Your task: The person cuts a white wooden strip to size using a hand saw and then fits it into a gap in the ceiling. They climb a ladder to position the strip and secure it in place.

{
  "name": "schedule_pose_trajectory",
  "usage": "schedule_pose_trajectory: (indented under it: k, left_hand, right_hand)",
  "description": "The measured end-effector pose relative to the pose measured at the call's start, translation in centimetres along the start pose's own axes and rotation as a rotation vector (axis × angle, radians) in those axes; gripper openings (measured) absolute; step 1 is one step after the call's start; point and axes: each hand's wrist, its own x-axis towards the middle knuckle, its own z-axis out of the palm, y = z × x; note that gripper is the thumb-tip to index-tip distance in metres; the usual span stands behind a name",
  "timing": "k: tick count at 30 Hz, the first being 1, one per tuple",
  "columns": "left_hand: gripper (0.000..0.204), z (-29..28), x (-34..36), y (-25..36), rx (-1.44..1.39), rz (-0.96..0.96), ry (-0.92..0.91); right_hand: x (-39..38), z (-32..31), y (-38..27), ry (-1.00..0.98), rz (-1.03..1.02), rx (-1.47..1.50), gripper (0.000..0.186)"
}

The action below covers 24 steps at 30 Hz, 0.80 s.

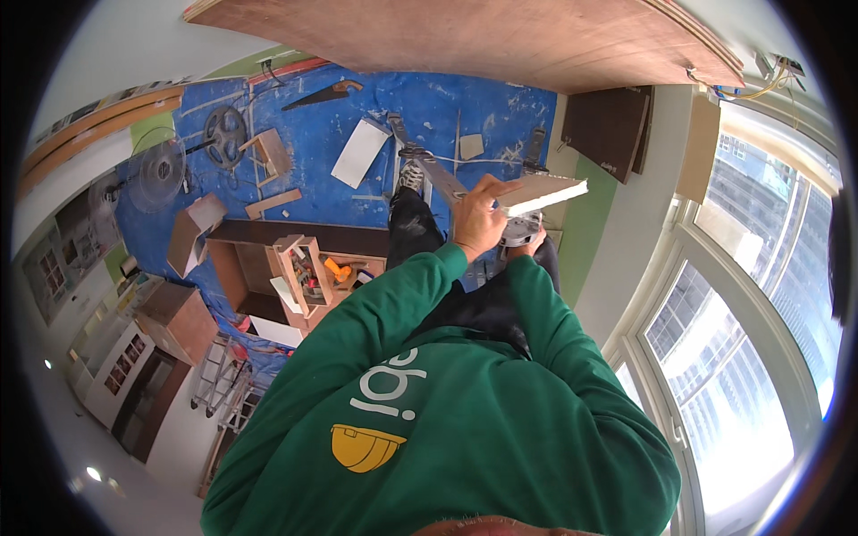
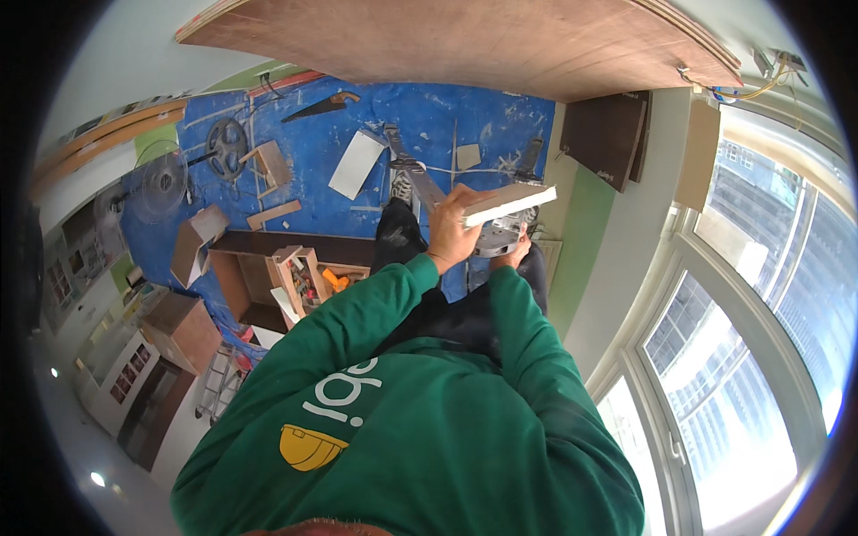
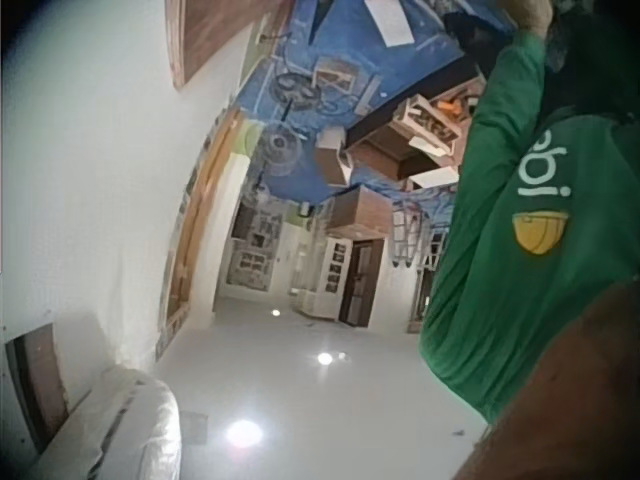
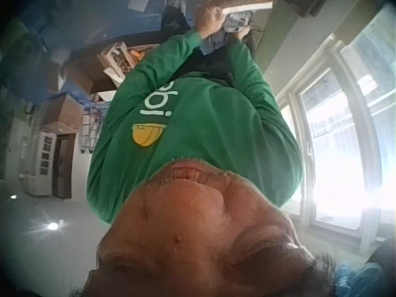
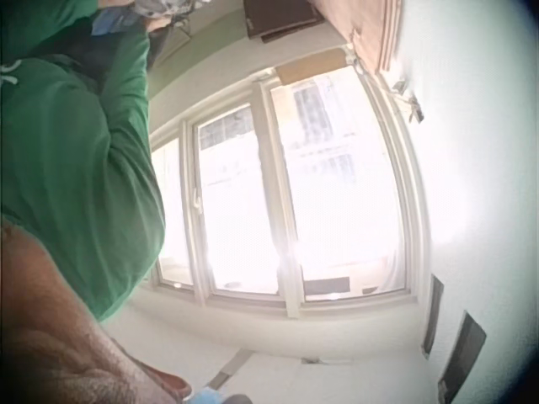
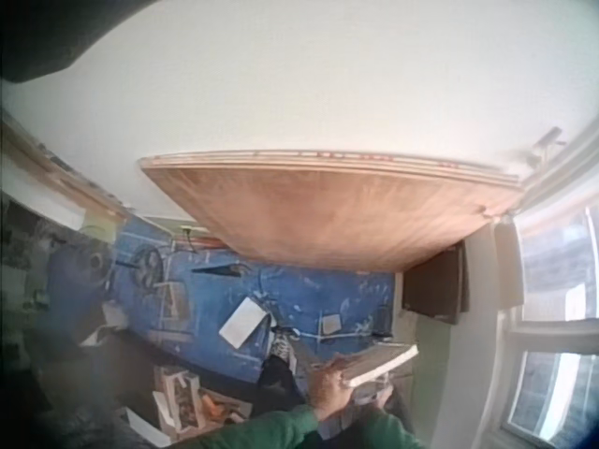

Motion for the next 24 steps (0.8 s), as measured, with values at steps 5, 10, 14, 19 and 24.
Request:
schedule_pose_trajectory:
  k: [5,10,14,19,24]
  left_hand:
    - [0.036,-1.0,0.5,0.7,-0.063,-0.032,-0.071]
    - [0.037,-0.9,1.2,0.1,-0.076,-0.024,-0.110]
    - [0.036,-1.1,1.5,0.1,-0.046,-0.056,-0.182]
    - [0.038,-0.6,1.4,-0.1,-0.075,-0.087,-0.238]
    - [0.042,-0.2,1.5,-1.0,-0.037,-0.069,-0.300]
  right_hand:
    - [0.7,-0.4,2.3,-0.101,0.139,0.364,0.040]
    - [0.7,-1.2,2.5,-0.126,0.083,0.260,0.056]
    - [0.7,-1.1,2.6,-0.129,0.058,0.162,0.064]
    - [-0.4,-1.0,1.9,-0.020,0.204,0.244,0.063]
    - [-3.7,0.8,-1.9,0.105,0.058,0.131,0.050]
